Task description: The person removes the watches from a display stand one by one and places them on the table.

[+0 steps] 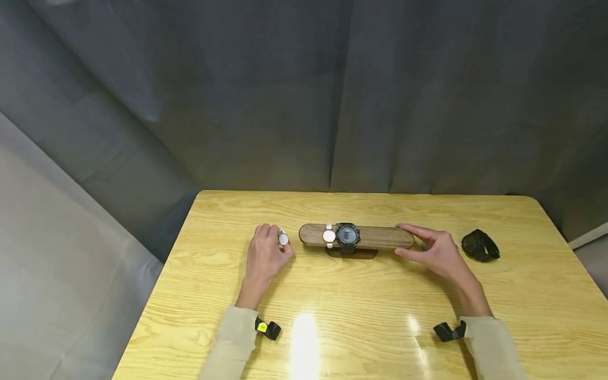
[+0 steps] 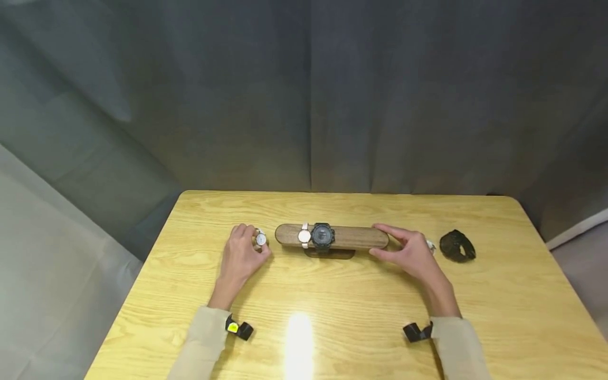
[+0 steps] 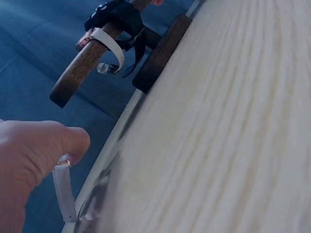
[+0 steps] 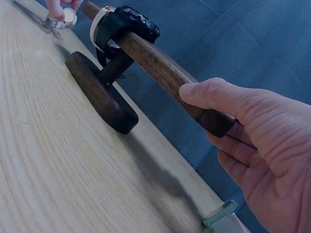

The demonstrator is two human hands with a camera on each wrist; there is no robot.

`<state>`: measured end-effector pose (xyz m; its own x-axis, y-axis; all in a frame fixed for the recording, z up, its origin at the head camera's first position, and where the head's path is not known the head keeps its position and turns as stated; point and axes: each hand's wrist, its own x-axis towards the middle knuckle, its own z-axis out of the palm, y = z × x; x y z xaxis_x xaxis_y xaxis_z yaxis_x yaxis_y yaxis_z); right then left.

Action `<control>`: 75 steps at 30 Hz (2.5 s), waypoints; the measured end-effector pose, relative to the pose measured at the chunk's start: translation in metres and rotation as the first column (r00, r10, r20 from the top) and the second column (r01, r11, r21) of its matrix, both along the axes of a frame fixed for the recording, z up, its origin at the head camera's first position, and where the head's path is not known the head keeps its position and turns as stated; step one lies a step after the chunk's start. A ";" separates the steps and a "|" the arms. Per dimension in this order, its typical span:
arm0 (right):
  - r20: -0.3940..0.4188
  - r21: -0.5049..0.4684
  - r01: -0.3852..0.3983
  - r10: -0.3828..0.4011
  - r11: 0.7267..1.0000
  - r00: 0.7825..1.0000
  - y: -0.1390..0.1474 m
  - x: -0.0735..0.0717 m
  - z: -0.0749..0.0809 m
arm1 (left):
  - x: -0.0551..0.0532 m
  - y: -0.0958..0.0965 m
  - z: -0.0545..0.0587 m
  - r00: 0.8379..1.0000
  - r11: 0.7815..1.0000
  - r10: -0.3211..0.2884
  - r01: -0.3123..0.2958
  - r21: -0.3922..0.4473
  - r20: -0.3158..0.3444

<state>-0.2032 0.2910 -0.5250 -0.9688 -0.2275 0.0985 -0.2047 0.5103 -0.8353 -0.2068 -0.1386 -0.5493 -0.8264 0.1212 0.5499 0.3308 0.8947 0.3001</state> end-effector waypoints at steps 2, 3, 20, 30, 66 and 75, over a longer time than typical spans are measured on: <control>-0.001 0.004 0.005 -0.005 1.000 1.000 -0.001 0.001 0.000 | -0.001 -0.001 0.000 1.000 1.000 -0.003 0.003 0.004 -0.011; -0.001 0.003 0.009 -0.009 1.000 1.000 -0.001 0.001 0.000 | -0.001 -0.002 0.000 1.000 1.000 -0.004 0.005 0.008 -0.017; 0.001 -0.016 0.021 -0.021 1.000 1.000 -0.001 0.001 0.000 | -0.002 -0.001 -0.002 0.999 0.999 -0.009 0.008 -0.032 -0.044; -0.001 0.002 0.011 -0.011 1.000 1.000 -0.002 0.001 -0.001 | 0.001 -0.003 -0.003 1.000 0.998 0.001 -0.001 -0.070 -0.001; -0.006 -0.050 0.006 -0.007 0.999 1.000 -0.001 0.000 -0.001 | 0.014 0.059 0.030 0.968 0.944 -0.251 0.244 0.222 0.004; -0.010 -0.059 0.003 -0.003 0.998 1.000 -0.003 0.000 -0.001 | 0.014 0.073 0.031 0.982 0.976 -0.190 0.188 0.105 0.005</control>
<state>-0.2035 0.2885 -0.5264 -0.9683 -0.2181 0.1218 -0.2122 0.4609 -0.8617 -0.1927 -0.0656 -0.5184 -0.8024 0.2191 0.5551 0.4858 0.7800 0.3944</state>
